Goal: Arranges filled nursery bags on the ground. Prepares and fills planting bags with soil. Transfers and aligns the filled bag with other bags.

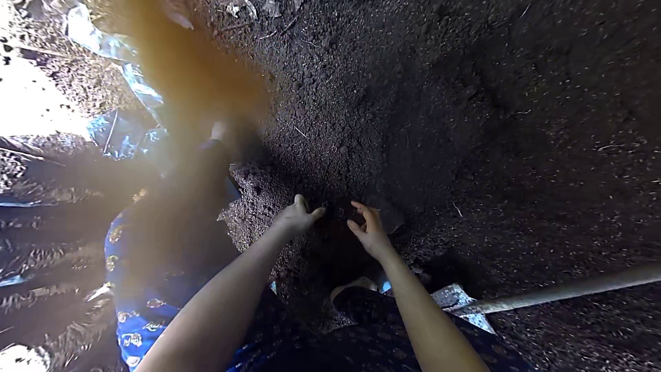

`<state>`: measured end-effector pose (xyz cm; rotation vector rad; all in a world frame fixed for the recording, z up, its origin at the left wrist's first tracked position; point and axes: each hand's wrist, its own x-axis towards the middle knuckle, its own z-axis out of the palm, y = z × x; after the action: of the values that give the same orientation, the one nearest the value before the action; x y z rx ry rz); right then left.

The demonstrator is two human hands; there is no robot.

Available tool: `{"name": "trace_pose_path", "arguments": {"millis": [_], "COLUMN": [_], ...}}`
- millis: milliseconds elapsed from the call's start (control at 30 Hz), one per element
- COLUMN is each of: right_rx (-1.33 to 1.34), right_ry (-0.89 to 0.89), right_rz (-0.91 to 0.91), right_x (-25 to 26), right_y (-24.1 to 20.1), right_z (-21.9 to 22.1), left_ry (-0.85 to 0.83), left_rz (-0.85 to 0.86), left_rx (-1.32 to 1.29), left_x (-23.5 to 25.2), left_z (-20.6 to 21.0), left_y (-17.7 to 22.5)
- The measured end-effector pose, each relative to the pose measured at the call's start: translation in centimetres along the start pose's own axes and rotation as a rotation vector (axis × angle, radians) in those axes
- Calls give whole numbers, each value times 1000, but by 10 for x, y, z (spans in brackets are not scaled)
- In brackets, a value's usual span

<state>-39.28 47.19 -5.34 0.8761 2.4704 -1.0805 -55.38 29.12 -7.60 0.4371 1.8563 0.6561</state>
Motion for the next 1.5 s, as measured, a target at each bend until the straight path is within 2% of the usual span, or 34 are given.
{"name": "trace_pose_path", "arguments": {"millis": [67, 133, 267, 400, 467, 533, 600, 667, 800, 900, 967, 1033, 1067, 1133, 1200, 1267, 1333, 1400, 1500], "right_rx": [224, 330, 347, 99, -28, -87, -47, 69, 252, 237, 138, -34, -126, -292, -381, -431, -476, -520, -564], "right_ry": [-242, -376, -253, -125, -99, -125, -131, -112, -79, -7, 80, 141, 143, 144, 174, 144, -28, -135, -221], "right_rz": [211, 299, 260, 258, 290, 316, 317, 308, 140, 55, 15, -61, -109, -209, -326, -356, -246, -143, -83], "right_x": [9, 15, 23, 28, 24, 20, 17, 11, 6, 2, -4, -10, -13, -22, -31, -33, -30, -29, -26], "right_y": [4, -2, -6, -11, -24, -36, -45, -50, -48, -42, -30, -16, -12, -5, 3, 3, -7, -16, -33], "right_z": [2, 9, 28, 37, 35, 26, 13, 2, -15, -25, -20, -7, 2, 26, 50, 64, 65, 65, 60], "left_ry": [-64, -147, -210, -164, -107, 27, 166, 215, 388, 348, 386, 496, 564, 601, 419, 132, -64, -72, -24], "left_rz": [-40, -48, 10, -1, -20, 17, 164, 343, 762, 888, 960, 921, 837, 489, 97, -110, -110, -32, -16], "left_rx": [36, 33, 116, 195, 226, 249, 230, 291, 466, 423, 382, 290, 220, 98, 44, 111, 141, 162, 251], "left_x": [14, 24, 32, 30, 24, 12, 4, -1, 28, 42, 42, 37, 29, 4, -15, -18, -18, -20, -21], "left_z": [0, 3, 4, 11, 16, 23, 29, 40, 61, 56, 56, 55, 50, 37, 23, 20, 26, 34, 35], "left_y": [-4, -2, 4, 11, 14, 12, -2, -10, -19, -11, -8, -6, -5, 0, 3, 0, 1, 6, 12]}}
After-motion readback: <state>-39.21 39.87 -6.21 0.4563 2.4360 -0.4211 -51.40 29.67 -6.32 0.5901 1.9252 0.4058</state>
